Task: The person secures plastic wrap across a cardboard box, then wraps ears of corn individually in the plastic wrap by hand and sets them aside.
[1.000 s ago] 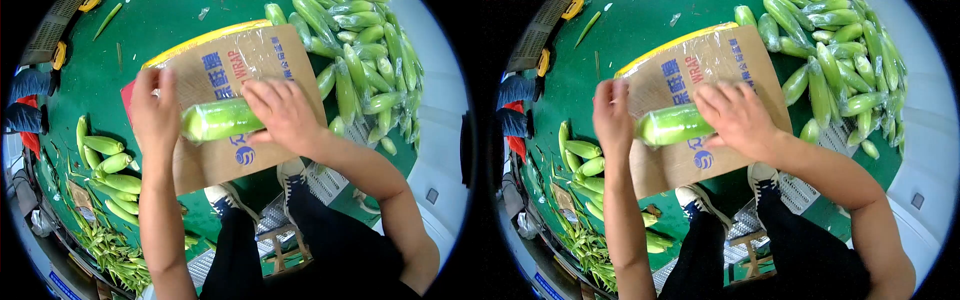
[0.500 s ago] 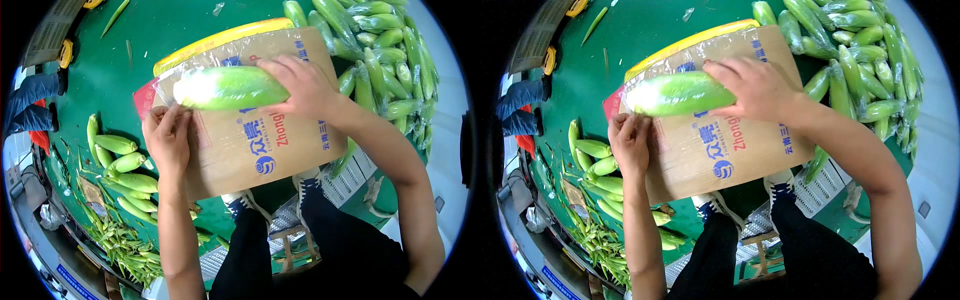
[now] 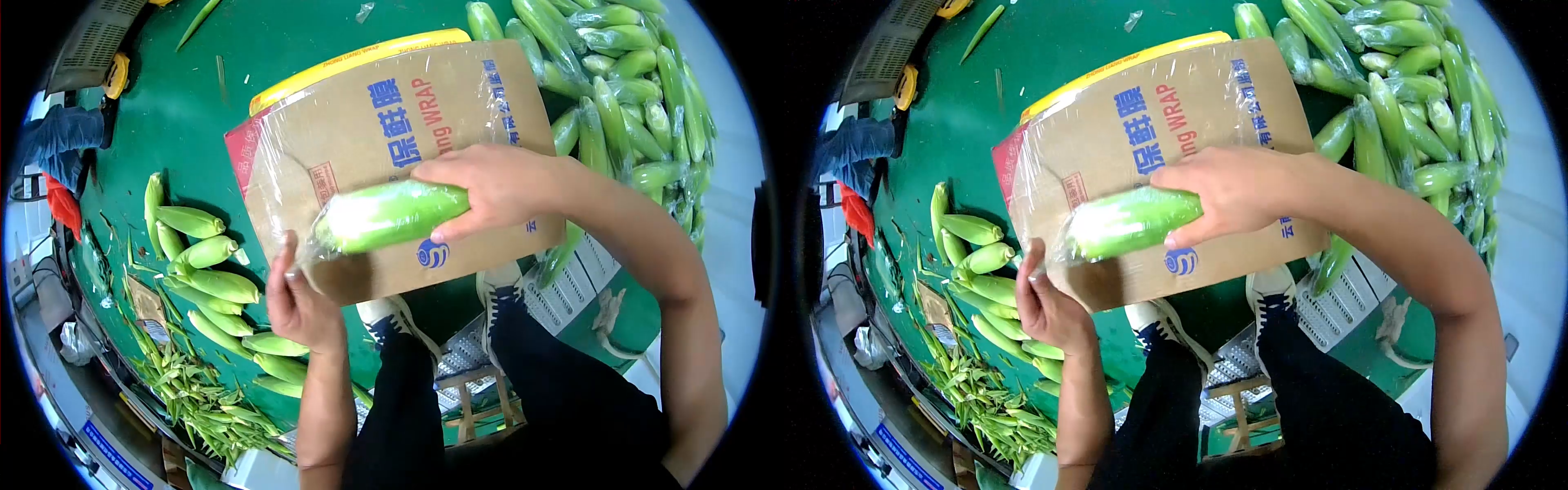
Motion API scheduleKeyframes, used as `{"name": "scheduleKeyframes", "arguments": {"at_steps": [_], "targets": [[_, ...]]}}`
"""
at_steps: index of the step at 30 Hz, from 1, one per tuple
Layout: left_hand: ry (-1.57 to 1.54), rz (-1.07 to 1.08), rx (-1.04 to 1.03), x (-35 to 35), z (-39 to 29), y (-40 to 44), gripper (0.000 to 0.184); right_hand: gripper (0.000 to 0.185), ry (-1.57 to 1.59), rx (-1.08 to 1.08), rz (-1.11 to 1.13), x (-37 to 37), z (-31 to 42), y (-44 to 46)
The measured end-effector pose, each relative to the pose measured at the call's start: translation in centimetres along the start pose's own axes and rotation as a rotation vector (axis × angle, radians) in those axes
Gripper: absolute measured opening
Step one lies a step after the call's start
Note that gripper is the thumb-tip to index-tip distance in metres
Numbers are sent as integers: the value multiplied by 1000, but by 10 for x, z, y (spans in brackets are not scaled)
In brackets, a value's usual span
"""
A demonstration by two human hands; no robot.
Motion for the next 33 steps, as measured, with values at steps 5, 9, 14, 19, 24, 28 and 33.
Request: {"name": "scheduleKeyframes", "arguments": {"at_steps": [5, 9, 14, 19, 24, 28, 33], "targets": [[338, 547, -222, -44, -32, -11, 46, 61, 270, -5, 163, -13, 2, 11], [719, 624, -337, -85, -40, 26, 39, 65, -528, -1, -476, 29, 24, 15], [1012, 349, -253, -122, -39, 127, 48, 69, -734, 196, -770, 25, 38, -5], [706, 240, -556, -123, -61, 133, 26, 91, -720, 190, -828, 36, -3, 26], [940, 588, -732, -126, -75, 48, 57, 71, -391, 204, -490, 51, -11, 50], [946, 591, -875, -127, -94, 57, 45, 75, 172, 93, -105, 44, 8, 25], [867, 1179, -424, -134, -80, 52, 51, 62, -51, 361, -299, 53, 2, 48]]}}
Point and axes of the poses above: each hand's wrist, its own y-axis towards the middle knuckle, its own x-axis out of the back of the hand, z = x × y, the point moved 6 cm from there along y, towards the middle knuckle, and after that the axes turned 3 degrees about x, right-handed, at the moved point
